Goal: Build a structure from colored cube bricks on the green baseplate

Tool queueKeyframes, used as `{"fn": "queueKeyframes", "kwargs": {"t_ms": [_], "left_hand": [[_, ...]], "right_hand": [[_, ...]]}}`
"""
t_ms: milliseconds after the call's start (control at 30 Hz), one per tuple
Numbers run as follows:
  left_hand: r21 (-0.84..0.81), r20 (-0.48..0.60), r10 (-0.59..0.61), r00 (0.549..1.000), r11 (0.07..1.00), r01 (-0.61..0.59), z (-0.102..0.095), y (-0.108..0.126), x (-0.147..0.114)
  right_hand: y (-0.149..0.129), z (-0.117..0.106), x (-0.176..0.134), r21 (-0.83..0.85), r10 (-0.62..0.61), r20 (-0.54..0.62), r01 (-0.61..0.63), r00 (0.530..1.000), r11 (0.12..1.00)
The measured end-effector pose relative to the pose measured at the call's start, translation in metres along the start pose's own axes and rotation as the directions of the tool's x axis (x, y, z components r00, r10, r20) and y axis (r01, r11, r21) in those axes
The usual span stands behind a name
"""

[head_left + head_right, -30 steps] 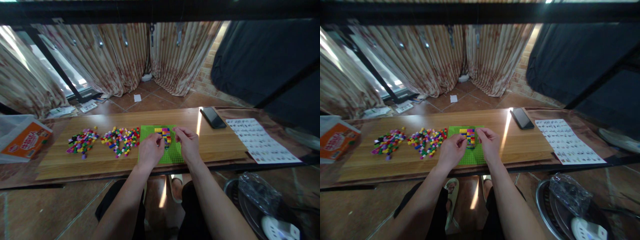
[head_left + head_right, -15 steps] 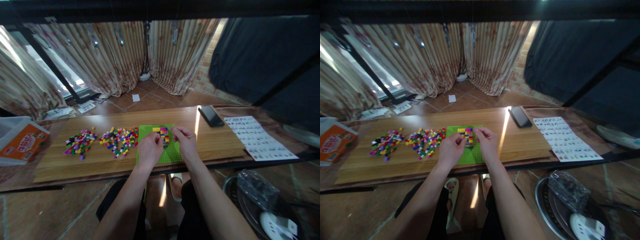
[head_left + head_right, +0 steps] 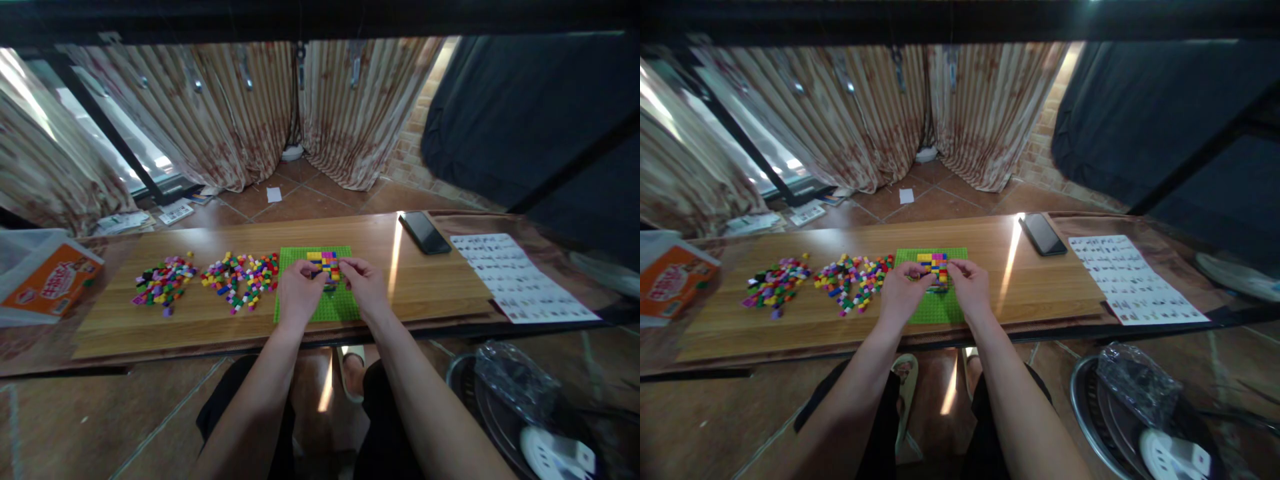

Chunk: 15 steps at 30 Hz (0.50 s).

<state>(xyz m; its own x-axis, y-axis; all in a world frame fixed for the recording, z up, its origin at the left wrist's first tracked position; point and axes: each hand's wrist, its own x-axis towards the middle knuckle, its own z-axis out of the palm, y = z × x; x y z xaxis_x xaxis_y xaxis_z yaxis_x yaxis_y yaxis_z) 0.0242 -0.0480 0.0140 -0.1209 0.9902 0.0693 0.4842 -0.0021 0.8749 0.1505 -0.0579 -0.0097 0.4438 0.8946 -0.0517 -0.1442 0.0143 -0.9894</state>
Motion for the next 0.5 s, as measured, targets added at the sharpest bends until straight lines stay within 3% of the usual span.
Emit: {"fn": "queueKeyframes", "kwargs": {"t_ms": [233,500], "left_hand": [[-0.399,0.004,-0.224,0.974,0.893,0.207,0.017,-0.012,0.008],[-0.448,-0.032,-0.272,0.962,0.864,0.229,0.027,-0.010,0.008]], "right_hand": [[0.005,0.004,0.001,-0.053,0.033,0.050,-0.030,0.998,0.998],[0.008,0.006,0.001,-0.040,0.053,0.069,-0.050,0.996,0.998]]}}
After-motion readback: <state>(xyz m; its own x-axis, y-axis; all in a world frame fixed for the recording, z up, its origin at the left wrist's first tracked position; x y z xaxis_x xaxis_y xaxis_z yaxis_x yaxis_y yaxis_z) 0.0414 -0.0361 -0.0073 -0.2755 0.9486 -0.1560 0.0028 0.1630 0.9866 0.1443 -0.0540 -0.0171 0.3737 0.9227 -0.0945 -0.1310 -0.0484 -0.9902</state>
